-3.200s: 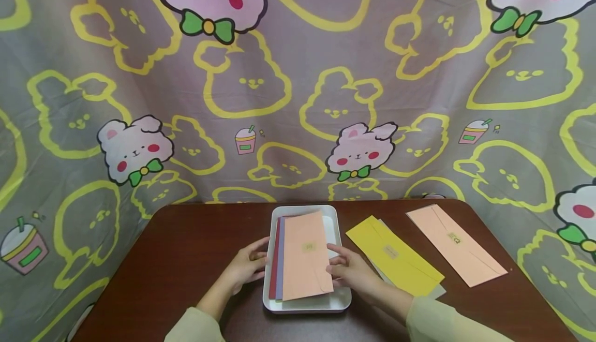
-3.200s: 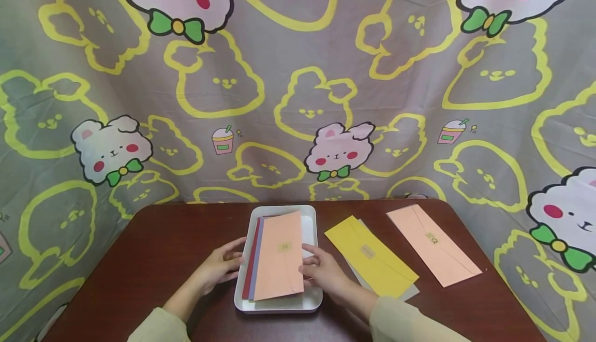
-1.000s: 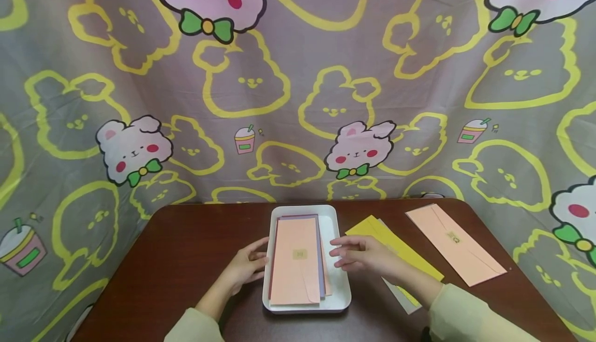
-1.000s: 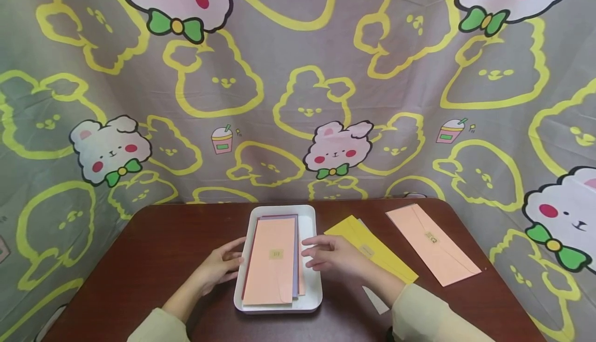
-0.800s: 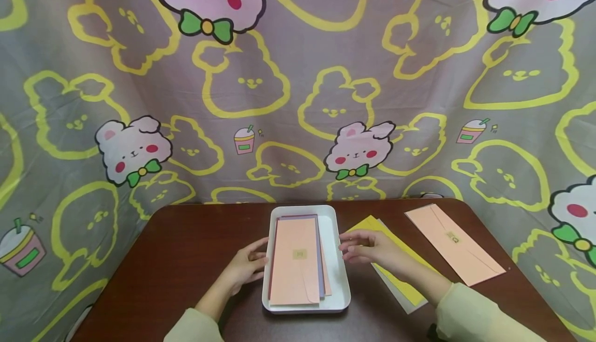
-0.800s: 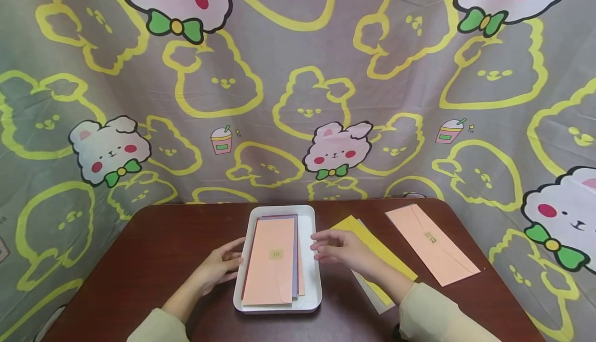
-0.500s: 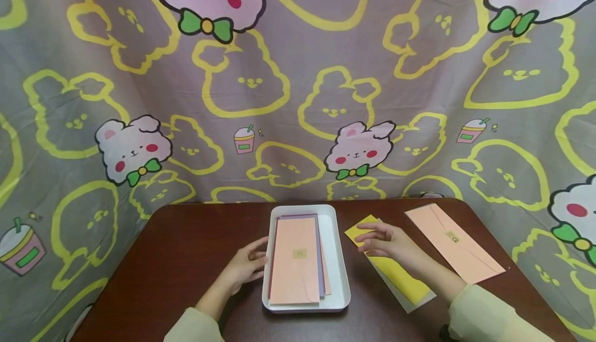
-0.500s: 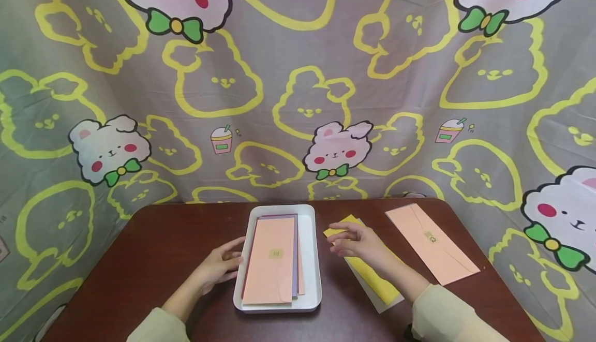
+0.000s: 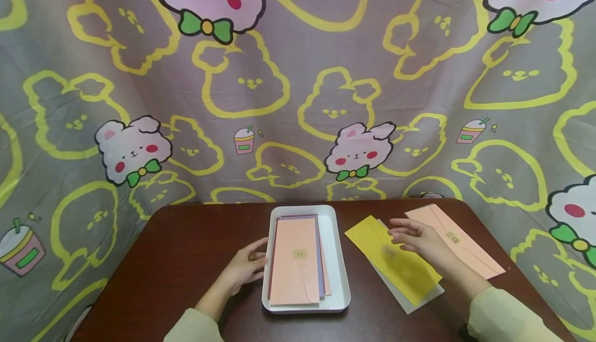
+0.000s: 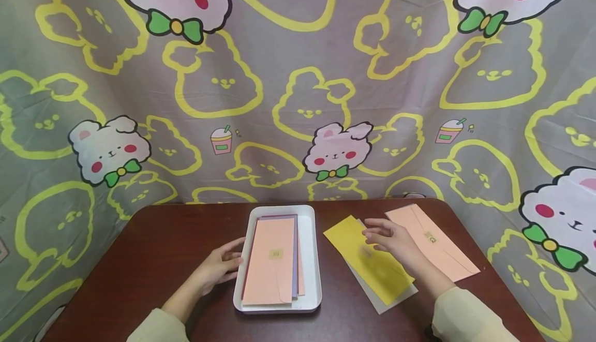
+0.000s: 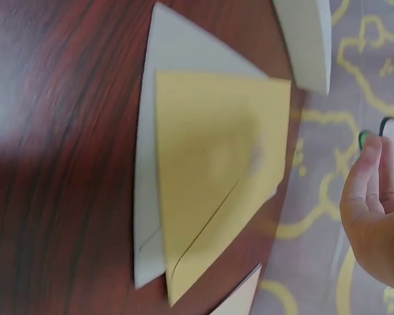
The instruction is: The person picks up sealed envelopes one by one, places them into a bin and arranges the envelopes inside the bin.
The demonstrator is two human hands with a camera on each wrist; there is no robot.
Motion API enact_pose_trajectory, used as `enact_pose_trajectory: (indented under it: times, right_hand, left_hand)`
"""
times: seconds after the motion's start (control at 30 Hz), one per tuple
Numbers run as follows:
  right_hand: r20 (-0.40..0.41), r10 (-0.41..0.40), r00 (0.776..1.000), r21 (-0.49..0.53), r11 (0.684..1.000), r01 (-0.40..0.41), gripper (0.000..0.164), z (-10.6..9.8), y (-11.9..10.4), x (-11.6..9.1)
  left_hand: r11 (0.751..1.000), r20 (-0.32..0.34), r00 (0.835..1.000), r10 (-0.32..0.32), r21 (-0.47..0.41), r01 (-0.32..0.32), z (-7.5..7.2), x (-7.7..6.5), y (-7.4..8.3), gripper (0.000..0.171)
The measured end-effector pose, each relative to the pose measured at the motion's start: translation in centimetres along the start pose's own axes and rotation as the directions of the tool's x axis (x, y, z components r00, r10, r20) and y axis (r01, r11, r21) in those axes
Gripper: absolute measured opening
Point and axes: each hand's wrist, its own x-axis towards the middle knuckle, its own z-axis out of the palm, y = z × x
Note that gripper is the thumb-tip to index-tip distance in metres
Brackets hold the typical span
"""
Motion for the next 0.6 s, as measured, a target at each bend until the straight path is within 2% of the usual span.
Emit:
enact_pose_trajectory:
  times: [0.17, 0.27, 0.43, 0.6]
  right_hand:
    - [-0.046, 0.020, 0.999, -0.014, 1.000, -0.020, 0.058, -1.1, 1.2, 0.0]
    - [-0.052, 0.021, 0.998, -0.090, 0.996, -0.026, 0.056, -1.7, 1.7, -0.2]
    - [-0.046, 0.024, 0.999, -0.285, 0.958, -0.036, 0.051, -2.5, 2.8, -0.3]
    - [-0.033, 0.029, 0.999, -0.375, 0.926, -0.039, 0.051, -2.7, 3.6, -0.5]
  left_hand:
    - [1.000, 0.003, 1.000, -0.001, 0.004, 0.001, 0.0, 0.0, 0.0, 0.055]
    - [1.000, 0.002, 1.000, -0.002, 0.008, 0.002, 0.1, 0.0, 0.0, 0.056]
    - [1.000, -0.002, 1.000, -0.008, 0.008, 0.008, 0.1, 0.0, 0.0, 0.056]
    - [1.000, -0.007, 1.000, -0.007, 0.008, 0.008, 0.1, -0.1, 0.1, 0.055]
